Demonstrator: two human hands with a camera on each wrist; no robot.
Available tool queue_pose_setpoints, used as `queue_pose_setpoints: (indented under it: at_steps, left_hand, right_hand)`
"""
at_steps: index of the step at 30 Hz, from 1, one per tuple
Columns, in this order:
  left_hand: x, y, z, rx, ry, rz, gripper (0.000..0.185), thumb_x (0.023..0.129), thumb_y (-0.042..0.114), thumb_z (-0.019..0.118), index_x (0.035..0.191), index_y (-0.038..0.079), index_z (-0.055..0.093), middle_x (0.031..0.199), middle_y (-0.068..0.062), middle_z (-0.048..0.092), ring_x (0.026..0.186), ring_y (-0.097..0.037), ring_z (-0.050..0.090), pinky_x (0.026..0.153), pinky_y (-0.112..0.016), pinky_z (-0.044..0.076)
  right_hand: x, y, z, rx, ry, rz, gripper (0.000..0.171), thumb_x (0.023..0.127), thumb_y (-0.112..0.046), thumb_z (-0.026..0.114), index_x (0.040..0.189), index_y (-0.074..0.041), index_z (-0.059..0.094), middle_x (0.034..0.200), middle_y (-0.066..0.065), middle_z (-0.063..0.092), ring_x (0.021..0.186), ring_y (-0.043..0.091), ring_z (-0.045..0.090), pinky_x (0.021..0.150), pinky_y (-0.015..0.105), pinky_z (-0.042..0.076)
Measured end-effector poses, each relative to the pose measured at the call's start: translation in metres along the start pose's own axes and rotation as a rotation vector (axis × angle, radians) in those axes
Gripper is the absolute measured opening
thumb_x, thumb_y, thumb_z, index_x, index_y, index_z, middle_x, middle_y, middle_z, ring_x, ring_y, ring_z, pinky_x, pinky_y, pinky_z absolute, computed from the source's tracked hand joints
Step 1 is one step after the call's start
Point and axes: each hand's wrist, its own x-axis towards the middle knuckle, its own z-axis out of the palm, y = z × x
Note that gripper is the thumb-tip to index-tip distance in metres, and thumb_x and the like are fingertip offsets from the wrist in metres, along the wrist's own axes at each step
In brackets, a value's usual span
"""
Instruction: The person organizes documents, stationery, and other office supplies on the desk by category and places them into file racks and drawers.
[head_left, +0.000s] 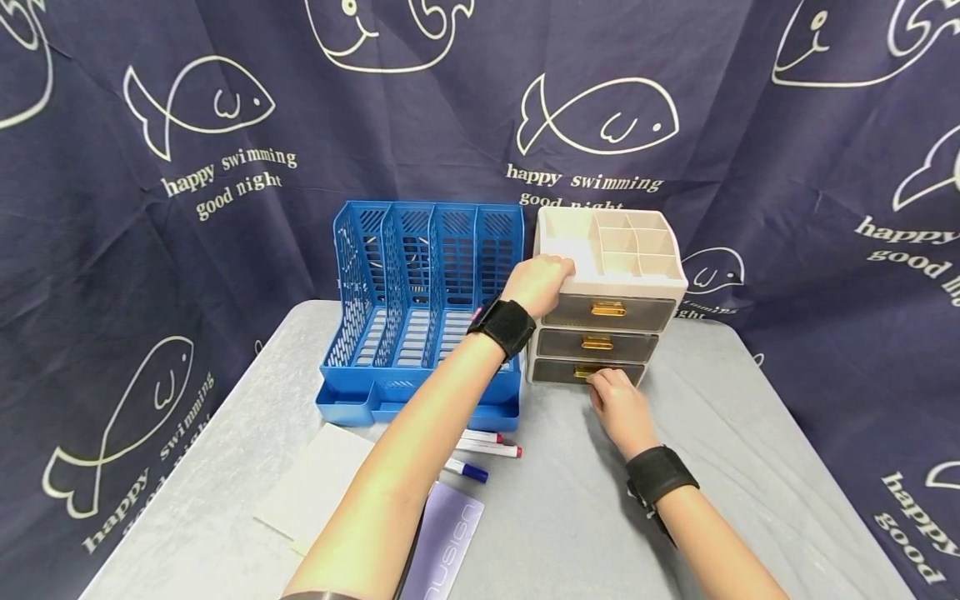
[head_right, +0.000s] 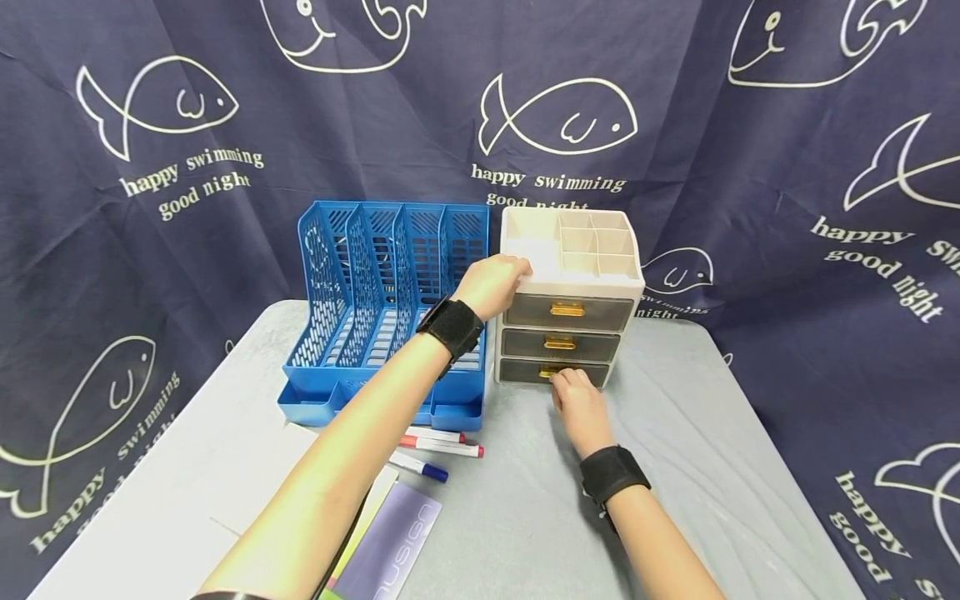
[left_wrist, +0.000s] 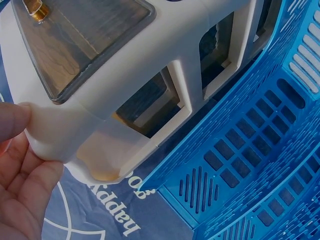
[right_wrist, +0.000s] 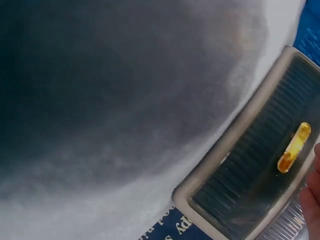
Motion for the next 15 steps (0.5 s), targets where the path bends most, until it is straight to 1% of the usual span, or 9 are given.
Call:
queue_pose_setpoints:
  at_steps: [7, 12, 15]
  left_hand:
    - [-0.0008, 0.0005, -0.0010, -0.008, -0.003, -0.003, 0.032, 0.087, 0.003, 0.061, 0.116, 0.015, 0.065, 0.111, -0.001, 0.067, 0.102, -0.017, 0.062, 0.084, -0.030, 0.051]
    - [-0.0006, 0.0004, -0.0007, -0.012, -0.003, -0.003, 0.032, 0.087, 0.003, 0.061, 0.116, 0.015, 0.065, 0.111, -0.002, 0.067, 0.102, -0.017, 0.062, 0.084, -0.030, 0.051]
    - [-0.0002, 0.0003, -0.0006, -0.011, -0.004, -0.007, 0.033, 0.086, 0.003, 0.062, 0.116, 0.015, 0.065, 0.111, -0.002, 0.067, 0.102, -0.017, 0.062, 0.084, -0.030, 0.051]
  right_hand:
    - [-0.0008, 0.0000, 0.0038, -0.033, -0.031, -0.001, 0.014, 0.075, 0.007, 0.068, 0.087, 0.000, 0.066, 0.085, 0.011, 0.062, 0.078, 0.030, 0.057, 0.066, 0.042, 0.050]
    - [-0.0002, 0.0023, 0.0077, -0.081, -0.063, -0.015, 0.017, 0.069, 0.011, 0.068, 0.081, 0.001, 0.063, 0.081, 0.012, 0.060, 0.075, 0.031, 0.056, 0.064, 0.043, 0.049]
    - [-0.0002, 0.0045, 0.0107, -0.112, -0.100, -0.023, 0.018, 0.067, 0.012, 0.069, 0.078, 0.001, 0.061, 0.079, 0.012, 0.058, 0.075, 0.032, 0.055, 0.063, 0.043, 0.049]
